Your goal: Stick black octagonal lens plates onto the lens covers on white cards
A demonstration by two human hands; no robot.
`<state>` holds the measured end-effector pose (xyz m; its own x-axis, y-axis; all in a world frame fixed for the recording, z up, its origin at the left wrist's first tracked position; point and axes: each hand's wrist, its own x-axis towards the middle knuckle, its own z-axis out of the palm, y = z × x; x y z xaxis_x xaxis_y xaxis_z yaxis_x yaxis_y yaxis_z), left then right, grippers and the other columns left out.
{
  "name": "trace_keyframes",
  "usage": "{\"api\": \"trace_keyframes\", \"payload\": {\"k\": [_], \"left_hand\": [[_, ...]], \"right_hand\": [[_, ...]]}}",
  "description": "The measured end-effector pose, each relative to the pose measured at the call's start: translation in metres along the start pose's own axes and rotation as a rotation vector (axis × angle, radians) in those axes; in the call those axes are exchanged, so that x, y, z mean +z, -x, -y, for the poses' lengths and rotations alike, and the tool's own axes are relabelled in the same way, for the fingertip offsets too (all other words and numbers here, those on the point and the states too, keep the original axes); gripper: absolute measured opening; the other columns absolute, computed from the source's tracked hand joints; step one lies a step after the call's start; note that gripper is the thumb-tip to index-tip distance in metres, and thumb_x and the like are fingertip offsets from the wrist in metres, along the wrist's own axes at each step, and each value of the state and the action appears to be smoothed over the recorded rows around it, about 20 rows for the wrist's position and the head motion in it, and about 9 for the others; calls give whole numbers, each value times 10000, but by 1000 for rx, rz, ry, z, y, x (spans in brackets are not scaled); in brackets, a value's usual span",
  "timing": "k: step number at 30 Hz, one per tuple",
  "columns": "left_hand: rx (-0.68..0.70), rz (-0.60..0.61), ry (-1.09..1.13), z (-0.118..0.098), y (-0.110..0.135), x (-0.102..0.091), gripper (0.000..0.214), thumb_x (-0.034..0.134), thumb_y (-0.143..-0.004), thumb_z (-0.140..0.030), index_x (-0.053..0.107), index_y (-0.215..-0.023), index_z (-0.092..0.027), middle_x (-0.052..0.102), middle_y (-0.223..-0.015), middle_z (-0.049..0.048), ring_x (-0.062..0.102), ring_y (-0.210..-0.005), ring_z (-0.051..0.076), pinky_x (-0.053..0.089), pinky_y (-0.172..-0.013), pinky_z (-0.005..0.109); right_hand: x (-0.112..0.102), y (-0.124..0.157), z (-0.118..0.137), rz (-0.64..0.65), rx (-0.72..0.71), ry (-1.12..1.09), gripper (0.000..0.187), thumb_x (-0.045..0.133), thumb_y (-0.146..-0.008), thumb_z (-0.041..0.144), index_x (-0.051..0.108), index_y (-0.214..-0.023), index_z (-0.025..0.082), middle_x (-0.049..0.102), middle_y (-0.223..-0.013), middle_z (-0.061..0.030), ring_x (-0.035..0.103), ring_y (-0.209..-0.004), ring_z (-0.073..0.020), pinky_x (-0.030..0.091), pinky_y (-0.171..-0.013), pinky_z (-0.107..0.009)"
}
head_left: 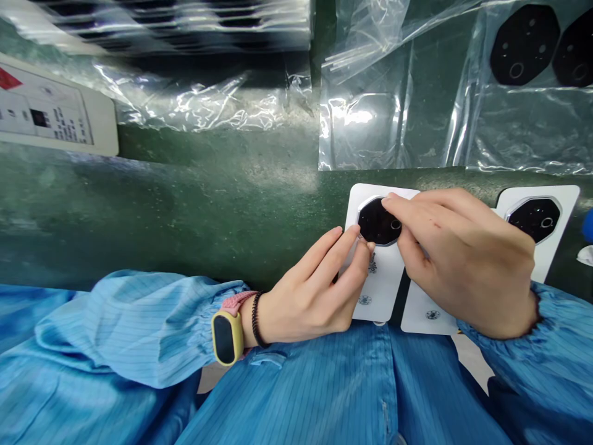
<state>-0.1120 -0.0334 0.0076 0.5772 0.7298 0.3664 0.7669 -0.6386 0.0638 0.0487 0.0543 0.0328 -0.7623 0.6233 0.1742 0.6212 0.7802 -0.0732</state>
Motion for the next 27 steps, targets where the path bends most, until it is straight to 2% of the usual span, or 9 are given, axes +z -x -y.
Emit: {"api": "trace_keyframes", "payload": {"k": [10,23,27], "left_hand": [[7,-6,29,1,-1,-1,181,631,-850,-70,666,-983,49,711,-948,149,677,-999,344,623,-842,397],[54,29,5,5,-2,-1,193,519,-913,-76,670,-989,18,697,-951,138,681,-1004,314,615,-771,349],[63,26,-12,6,-2,-1,191,523,-916,-88,680,-968,9,693,-937,131,685,-993,309,612,-741,329]], "right_hand": [[1,3,-2,-2,-43,-59,292,434,-891,44,665,-973,203,742,-824,-11,682,-784,-136,525,-585,-210],[0,4,-3,-77,-138,-48,287,505,-871,28,650,-1029,218,754,-940,-27,712,-833,-183,575,-640,-262],[0,4,-4,-73,-126,-100,277,507,-879,49,644,-1045,223,757,-946,-26,718,-861,-190,582,-669,-263]]}}
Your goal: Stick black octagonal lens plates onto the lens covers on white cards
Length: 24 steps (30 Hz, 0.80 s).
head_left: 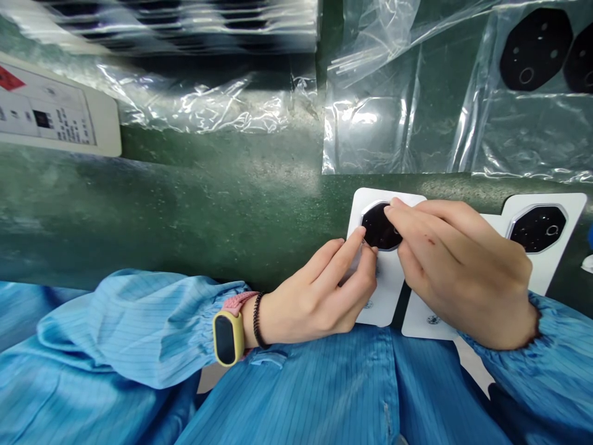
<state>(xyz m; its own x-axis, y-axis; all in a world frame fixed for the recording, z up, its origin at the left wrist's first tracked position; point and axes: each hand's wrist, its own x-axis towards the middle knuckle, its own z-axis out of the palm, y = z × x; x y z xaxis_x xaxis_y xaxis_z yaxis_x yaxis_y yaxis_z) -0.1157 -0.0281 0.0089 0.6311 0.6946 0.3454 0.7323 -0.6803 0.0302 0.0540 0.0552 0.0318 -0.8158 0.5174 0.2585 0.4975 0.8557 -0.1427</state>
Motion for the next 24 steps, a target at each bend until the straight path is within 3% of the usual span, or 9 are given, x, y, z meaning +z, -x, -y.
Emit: {"api": "trace_keyframes", "payload": {"k": [8,14,17,20,24], "left_hand": [[7,4,-12,-1,1,1,204,507,-923,-90,683,-969,1,686,-946,129,680,-1007,310,613,-751,330],[10,3,11,0,1,1,192,521,-884,-45,671,-984,19,693,-953,136,679,-1006,319,612,-772,335],[1,11,14,0,1,-1,206,500,-875,-22,674,-983,-2,699,-953,118,685,-995,293,607,-796,332],[-9,11,1,-1,1,-1,231,470,-881,-13,684,-967,-30,699,-940,99,691,-974,263,599,-821,332],[-29,-9,14,-2,2,0,225,468,-884,-19,680,-958,-27,698,-935,102,693,-962,257,591,-828,341]], "right_hand": [[3,4,1,23,46,-55,318,506,-880,56,636,-1098,248,749,-993,-14,702,-945,-194,586,-707,-265],[3,-4,6,-31,20,36,342,455,-880,7,607,-1149,153,748,-872,-37,685,-775,-133,546,-686,-204],[2,-8,8,10,35,33,384,437,-899,34,592,-1204,208,729,-759,2,656,-698,-125,533,-658,-207],[3,-7,9,54,51,59,413,438,-915,80,565,-1248,288,730,-780,19,652,-720,-137,526,-656,-232],[5,-4,6,58,10,95,409,458,-902,96,547,-1255,281,734,-854,15,648,-720,-136,511,-632,-240]]}}
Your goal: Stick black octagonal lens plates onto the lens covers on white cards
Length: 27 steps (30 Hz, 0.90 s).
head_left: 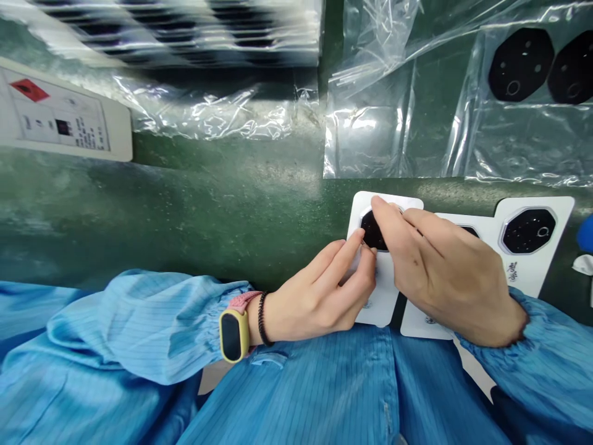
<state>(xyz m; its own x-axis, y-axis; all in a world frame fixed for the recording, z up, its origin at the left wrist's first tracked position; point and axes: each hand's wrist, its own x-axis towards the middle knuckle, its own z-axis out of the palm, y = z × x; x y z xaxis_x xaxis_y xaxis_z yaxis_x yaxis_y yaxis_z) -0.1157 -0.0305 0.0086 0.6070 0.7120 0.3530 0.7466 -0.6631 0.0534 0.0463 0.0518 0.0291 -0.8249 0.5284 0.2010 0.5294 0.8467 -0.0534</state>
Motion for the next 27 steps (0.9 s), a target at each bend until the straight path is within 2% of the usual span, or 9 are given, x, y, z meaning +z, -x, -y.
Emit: {"api": "trace_keyframes", "payload": {"k": [3,6,10,15,18,23,27], "left_hand": [[-24,-11,18,-1,0,1,182,505,-887,-42,669,-960,-10,696,-940,115,679,-1006,276,582,-818,345],[-57,5,23,-1,-1,1,174,508,-906,-73,668,-963,-36,702,-940,107,672,-1023,258,573,-796,343],[-75,23,10,-1,-2,0,199,478,-918,-76,665,-987,-79,718,-946,80,673,-977,205,549,-780,323],[-80,41,60,1,-1,-2,217,452,-901,-57,656,-964,-97,711,-926,73,653,-923,186,505,-735,310],[-85,48,89,1,-1,-2,182,483,-892,-80,655,-951,-87,694,-918,84,630,-912,188,480,-717,313],[-103,45,113,3,-1,0,213,463,-885,-67,663,-939,-115,692,-907,60,602,-888,184,464,-679,313],[-112,38,134,5,-2,1,221,467,-869,-52,668,-919,-130,684,-895,45,591,-874,172,455,-676,310]], "right_hand": [[-1,1,-7,-26,43,-73,396,450,-868,57,542,-1221,212,730,-812,15,634,-649,-124,503,-581,-232],[-2,1,-13,-47,169,-114,398,467,-827,33,541,-1191,175,735,-836,-1,661,-702,-132,520,-591,-225],[-3,2,-15,-94,236,-115,409,513,-777,8,575,-1145,176,746,-853,-6,691,-788,-146,525,-591,-208],[-4,8,-14,-26,303,-173,426,503,-826,59,532,-1216,228,736,-948,-17,692,-808,-163,528,-570,-242],[-5,10,-13,-7,308,-169,410,515,-845,77,522,-1230,217,727,-982,-43,690,-861,-179,545,-617,-255],[-8,6,-15,23,290,-181,414,547,-841,50,515,-1224,206,719,-898,-13,675,-922,-181,558,-714,-255],[-6,3,-17,21,268,-229,355,586,-820,31,555,-1155,142,709,-931,-42,652,-950,-178,541,-818,-250]]}}
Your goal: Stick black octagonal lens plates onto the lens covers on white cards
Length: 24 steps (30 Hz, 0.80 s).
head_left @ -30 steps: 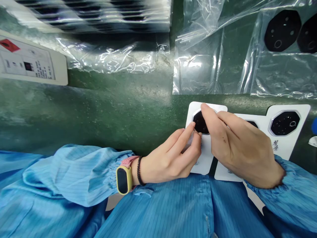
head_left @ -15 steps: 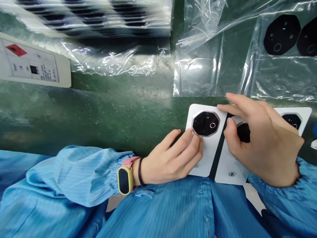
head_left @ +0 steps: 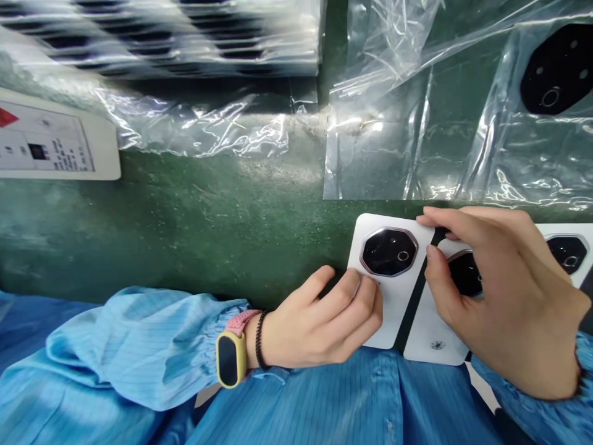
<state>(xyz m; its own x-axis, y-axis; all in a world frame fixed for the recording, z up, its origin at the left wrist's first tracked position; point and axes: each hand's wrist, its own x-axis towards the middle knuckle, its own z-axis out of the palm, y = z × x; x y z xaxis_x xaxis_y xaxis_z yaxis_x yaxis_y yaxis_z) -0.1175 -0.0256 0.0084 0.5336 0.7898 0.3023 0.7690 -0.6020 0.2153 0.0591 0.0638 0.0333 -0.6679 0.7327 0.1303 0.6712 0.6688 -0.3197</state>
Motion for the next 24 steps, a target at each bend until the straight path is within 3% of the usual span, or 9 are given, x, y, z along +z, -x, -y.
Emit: {"api": "trace_keyframes", "payload": {"k": [3,8,11,13,16,19,24], "left_hand": [[-5,6,2,-1,0,0,223,472,-863,-53,667,-927,-141,675,-895,38,584,-874,170,453,-684,312],[-17,5,-17,-1,-1,-1,227,463,-859,-46,634,-960,-157,640,-922,35,556,-871,166,471,-723,318],[-27,-171,-9,7,-2,1,164,533,-849,-76,590,-943,-198,589,-934,20,536,-829,156,489,-728,306],[-110,-288,63,14,-5,3,202,607,-851,-161,544,-1034,-221,575,-999,30,547,-889,169,517,-763,312],[-249,-253,382,22,-12,3,564,590,-898,-334,299,-1360,-194,533,-1195,122,558,-1063,227,553,-847,380],[-229,-162,739,21,-21,0,771,508,-944,-387,-13,-1474,-183,440,-1330,185,567,-1145,245,560,-886,390],[-207,-220,781,12,-46,-15,750,489,-945,-411,-13,-1490,-294,288,-1488,152,494,-1265,322,535,-946,471]], "right_hand": [[0,0,-1,-4,2,-30,288,603,-815,39,584,-1092,115,697,-963,-73,639,-965,-186,527,-875,-261],[-9,-2,0,59,136,-184,218,554,-872,108,572,-1069,200,679,-980,-40,650,-957,-172,567,-834,-263],[-16,-3,-3,114,248,-430,183,551,-878,135,588,-1028,233,675,-935,0,682,-822,-127,596,-681,-196],[-20,-4,-6,117,317,-566,190,599,-847,136,608,-996,253,675,-870,28,690,-764,-114,596,-609,-171],[-27,-5,-7,13,364,-659,231,657,-793,106,631,-958,264,671,-824,43,693,-781,-121,611,-619,-183],[-40,-5,-1,-105,319,-708,251,660,-782,82,633,-959,259,662,-846,38,682,-836,-123,627,-675,-206],[-77,-5,12,-240,189,-656,323,675,-758,48,640,-985,274,670,-899,31,679,-824,-137,626,-655,-231]]}}
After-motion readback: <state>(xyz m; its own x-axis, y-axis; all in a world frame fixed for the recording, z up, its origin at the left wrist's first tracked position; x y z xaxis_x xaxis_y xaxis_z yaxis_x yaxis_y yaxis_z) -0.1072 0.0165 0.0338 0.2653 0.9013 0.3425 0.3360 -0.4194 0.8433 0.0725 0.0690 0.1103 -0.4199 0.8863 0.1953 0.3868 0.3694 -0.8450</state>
